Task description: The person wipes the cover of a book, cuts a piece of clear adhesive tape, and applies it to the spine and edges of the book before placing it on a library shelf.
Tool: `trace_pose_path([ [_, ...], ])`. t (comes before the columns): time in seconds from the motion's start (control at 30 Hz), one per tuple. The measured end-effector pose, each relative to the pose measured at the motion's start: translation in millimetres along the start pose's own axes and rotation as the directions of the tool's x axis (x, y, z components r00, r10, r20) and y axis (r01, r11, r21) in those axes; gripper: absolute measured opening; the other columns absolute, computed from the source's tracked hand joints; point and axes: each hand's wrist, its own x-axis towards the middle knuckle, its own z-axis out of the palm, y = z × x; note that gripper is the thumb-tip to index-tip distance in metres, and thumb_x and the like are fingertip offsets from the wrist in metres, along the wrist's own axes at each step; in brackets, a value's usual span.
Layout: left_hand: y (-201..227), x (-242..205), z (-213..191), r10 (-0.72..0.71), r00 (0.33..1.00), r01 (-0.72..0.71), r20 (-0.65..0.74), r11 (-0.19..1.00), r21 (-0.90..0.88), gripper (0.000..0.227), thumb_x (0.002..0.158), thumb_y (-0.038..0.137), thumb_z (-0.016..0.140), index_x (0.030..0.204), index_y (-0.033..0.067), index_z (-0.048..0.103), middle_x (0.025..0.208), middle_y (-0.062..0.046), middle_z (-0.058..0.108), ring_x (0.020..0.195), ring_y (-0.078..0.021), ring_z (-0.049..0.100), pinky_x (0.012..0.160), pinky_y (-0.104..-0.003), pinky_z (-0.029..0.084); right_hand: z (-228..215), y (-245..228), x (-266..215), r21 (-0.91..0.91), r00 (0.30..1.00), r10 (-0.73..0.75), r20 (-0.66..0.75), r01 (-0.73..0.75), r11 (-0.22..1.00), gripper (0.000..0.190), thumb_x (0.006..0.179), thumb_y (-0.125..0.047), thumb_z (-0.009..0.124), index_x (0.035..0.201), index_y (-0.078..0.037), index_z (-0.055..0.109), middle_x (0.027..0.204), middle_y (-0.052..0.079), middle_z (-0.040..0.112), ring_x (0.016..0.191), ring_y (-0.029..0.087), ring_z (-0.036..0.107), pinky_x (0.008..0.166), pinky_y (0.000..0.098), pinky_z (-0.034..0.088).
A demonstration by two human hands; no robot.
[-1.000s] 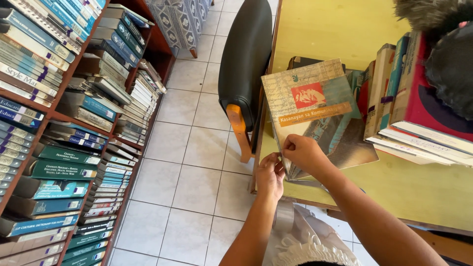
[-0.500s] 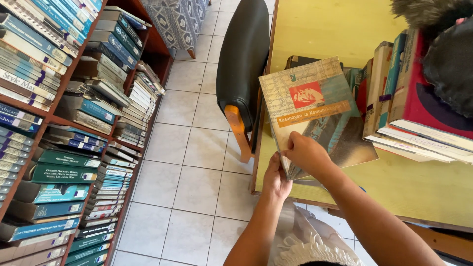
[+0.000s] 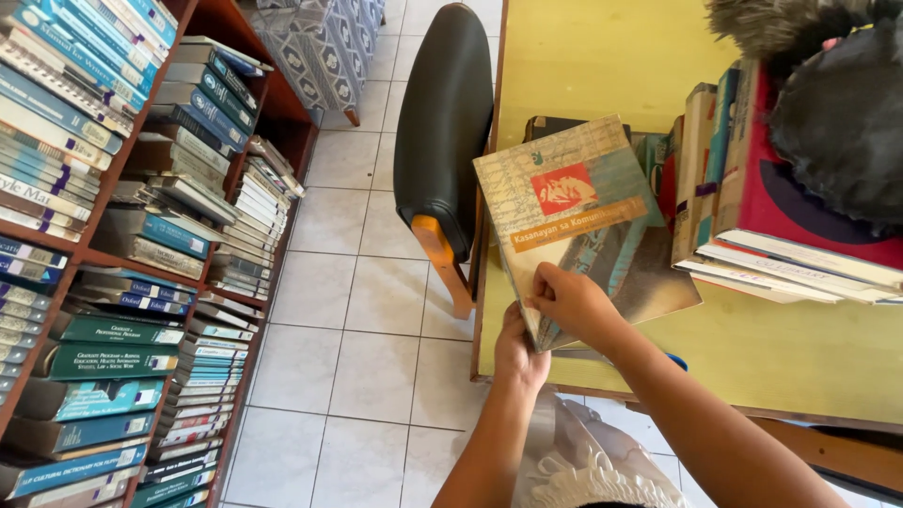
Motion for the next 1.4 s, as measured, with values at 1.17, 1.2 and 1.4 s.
trace_pose_path([
  [1.17,111.3,-70.4,68.4,0.151,0.98,0.062,-0.133,0.402,0.913,0.061,0.098,0.05,0.044,0.143,0.0129,0.06,0.136,-0.004,0.07,0.111,-0.0178,0.067,0.089,-0.031,0.05,63.1,269.5,-110.4,-0.522,0.977,0.15,-0.152,-0.208,0.827,0.047,0.091,-0.042,0.06,0.137,-0.034,0.055,0.124,-0.011,0.06,0.12,0.017,0.058,0.102,0.0371,0.049],
  [1.2,115.4,-65.9,49.8,0.316,0.948,-0.077,0.024,0.158,0.984,0.062,0.097,0.053,0.042,0.14,0.0126,0.063,0.139,-0.005,0.067,0.124,-0.0209,0.061,0.101,-0.035,0.046,58.1,268.5,-110.0,-0.551,0.987,0.151,-0.064,-0.161,0.819,0.043,0.092,-0.039,0.062,0.134,-0.032,0.055,0.124,-0.01,0.061,0.119,0.017,0.059,0.102,0.0371,0.049],
  [1.4,103.3,-87.8,-57.4,0.524,0.849,0.004,-0.07,0.126,0.992,0.05,0.094,0.057,0.051,0.121,0.0179,0.067,0.111,-0.003,0.07,0.104,-0.0178,0.065,0.084,-0.034,0.047,36.6,275.7,-106.3,-0.236,0.941,0.239,0.238,-0.183,0.954,0.038,0.094,-0.029,0.057,0.131,-0.029,0.063,0.123,-0.007,0.075,0.109,0.017,0.075,0.092,0.0339,0.058],
])
